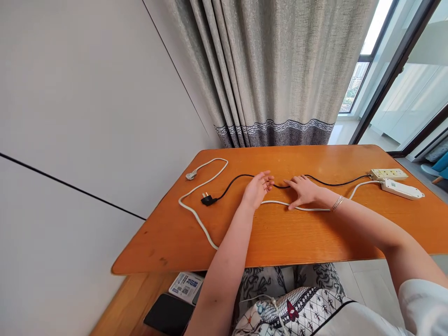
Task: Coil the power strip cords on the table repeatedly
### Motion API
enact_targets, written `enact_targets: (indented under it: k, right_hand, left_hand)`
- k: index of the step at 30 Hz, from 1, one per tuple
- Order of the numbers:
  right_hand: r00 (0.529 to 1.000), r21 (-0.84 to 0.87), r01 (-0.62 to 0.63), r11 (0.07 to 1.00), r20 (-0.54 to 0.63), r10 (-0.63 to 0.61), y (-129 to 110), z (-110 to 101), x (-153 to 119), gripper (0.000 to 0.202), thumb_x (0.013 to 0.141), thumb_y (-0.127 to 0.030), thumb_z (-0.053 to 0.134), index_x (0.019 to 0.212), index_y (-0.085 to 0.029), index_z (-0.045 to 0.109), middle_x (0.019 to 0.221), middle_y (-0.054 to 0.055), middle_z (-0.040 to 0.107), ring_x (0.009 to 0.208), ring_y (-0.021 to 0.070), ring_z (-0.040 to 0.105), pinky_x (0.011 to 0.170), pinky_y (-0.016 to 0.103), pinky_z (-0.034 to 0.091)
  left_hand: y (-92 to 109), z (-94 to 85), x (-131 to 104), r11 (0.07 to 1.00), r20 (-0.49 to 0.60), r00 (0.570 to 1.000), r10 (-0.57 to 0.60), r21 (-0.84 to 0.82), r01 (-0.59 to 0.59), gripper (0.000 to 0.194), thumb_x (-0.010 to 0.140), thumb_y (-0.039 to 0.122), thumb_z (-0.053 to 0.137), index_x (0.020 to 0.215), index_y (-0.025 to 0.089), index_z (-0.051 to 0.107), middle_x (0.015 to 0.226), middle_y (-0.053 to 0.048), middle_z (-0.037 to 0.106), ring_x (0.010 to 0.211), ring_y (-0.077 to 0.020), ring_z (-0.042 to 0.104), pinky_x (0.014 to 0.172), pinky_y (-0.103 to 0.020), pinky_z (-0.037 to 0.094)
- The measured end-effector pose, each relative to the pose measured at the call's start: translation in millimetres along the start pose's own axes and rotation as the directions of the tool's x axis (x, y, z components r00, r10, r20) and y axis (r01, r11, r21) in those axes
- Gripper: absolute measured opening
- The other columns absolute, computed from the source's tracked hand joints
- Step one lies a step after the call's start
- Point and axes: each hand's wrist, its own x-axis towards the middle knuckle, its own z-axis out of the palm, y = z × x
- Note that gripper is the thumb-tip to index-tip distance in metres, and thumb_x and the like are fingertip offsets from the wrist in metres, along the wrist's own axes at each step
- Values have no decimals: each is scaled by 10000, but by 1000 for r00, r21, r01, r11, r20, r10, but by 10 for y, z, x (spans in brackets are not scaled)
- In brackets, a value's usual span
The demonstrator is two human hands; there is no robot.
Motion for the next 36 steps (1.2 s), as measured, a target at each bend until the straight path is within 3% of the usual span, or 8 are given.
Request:
enact_targets:
  k: [1,3,7,12,20,27,31,36]
  right_hand:
    - [1000,-7,18,1000,24,-18,-29,3,-40,1131,664,-724,770,1531,-97,405,1311,256,592,1238,412,567,1108,594,341]
    - [997,-27,37,999,65,-36,-94,4,-131,934,739,-611,762,1482,-124,475,1283,228,615,1206,384,589,1076,546,373]
    - [988,-61,12,998,151,-3,-244,-13,-268,463,858,-305,653,1274,-105,620,1213,190,684,1129,315,654,1022,426,422]
    - [972,-85,-119,989,194,134,-401,-81,-286,314,889,-180,561,1179,-76,619,1136,229,712,1004,310,712,824,350,502]
    - [979,89,-202,975,-6,203,-294,-726,-237,392,1009,-204,373,1368,-125,510,1208,145,718,1045,224,693,837,283,468]
    - [967,275,-84,958,-209,145,-262,-1354,-146,247,959,-336,540,891,-169,710,801,55,702,703,165,607,643,275,396]
    - [868,611,172,773,-465,174,-283,-1625,0,267,836,-357,720,1020,-175,654,785,11,636,646,127,525,592,260,391]
    - [822,777,403,484,-540,182,-486,-1905,163,388,787,-348,785,1086,-215,576,663,-64,430,560,94,391,520,238,322]
  left_hand:
    - [-46,20,-15,972,54,993,108,203,-117,320,825,394,603,1078,199,585,1050,-102,668,996,-228,656,903,-371,491]
    - [-129,27,-51,718,218,945,244,615,-327,398,733,302,711,1109,211,619,1142,-108,681,1179,-290,606,1103,-468,377]
    - [-229,-23,-96,100,414,907,73,902,-420,474,692,142,709,1159,200,652,1267,-149,662,1296,-363,541,1228,-585,111]
    - [-204,-58,-70,-24,379,925,13,925,-379,343,755,174,669,1097,193,679,1170,-157,687,1167,-357,619,1052,-475,399]
    - [-30,1,-101,123,250,916,314,946,-300,176,965,341,507,889,239,629,948,-99,679,897,-280,652,784,-340,405]
    - [9,-48,-61,319,122,862,492,896,-309,123,923,335,588,846,242,612,862,-75,679,808,-260,636,723,-326,381]
    - [-99,-38,24,628,138,898,418,670,-395,180,859,342,661,993,231,619,785,-12,654,584,-161,573,630,-297,400]
    - [-315,136,31,894,283,944,168,359,-267,507,751,426,748,1185,236,569,1022,-25,677,457,-49,440,515,-252,388]
